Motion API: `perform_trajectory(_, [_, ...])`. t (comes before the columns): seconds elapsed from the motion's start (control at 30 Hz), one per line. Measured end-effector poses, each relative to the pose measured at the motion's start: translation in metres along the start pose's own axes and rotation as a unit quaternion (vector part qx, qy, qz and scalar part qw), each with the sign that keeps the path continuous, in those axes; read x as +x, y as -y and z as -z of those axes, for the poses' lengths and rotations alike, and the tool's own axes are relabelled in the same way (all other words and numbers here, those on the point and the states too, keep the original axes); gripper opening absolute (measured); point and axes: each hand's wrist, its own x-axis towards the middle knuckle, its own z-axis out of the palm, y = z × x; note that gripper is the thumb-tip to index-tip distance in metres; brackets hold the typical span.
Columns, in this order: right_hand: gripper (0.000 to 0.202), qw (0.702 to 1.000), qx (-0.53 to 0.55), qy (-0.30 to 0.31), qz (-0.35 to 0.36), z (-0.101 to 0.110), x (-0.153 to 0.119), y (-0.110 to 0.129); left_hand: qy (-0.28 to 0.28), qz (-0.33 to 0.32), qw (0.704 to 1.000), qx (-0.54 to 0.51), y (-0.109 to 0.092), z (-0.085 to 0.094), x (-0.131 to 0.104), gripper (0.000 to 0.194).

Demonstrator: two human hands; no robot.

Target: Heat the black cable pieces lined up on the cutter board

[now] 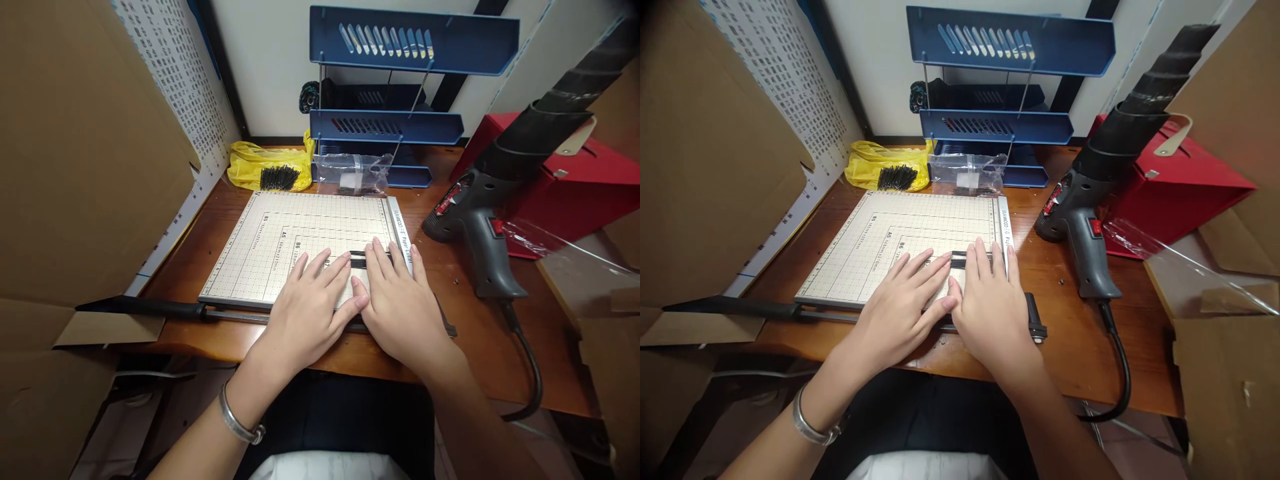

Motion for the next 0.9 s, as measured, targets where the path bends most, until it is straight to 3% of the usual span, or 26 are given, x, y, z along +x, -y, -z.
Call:
perform_trajectory(0.27, [0.066,1.0,-0.003,0.007,0.002,0.0014,-0.0005,-0.0008,-0.027,0.01,1.0,0.013,-0.0032,-0.0042,0.0018,0.072])
perform_trajectory(0.9, [0.066,1.0,-0.002,-0.003,0.002,-0.0013,-0.0013,-0.0013,-0.019,0.029,0.999,0.031,-0.0055,-0.0038,0.0061,0.072])
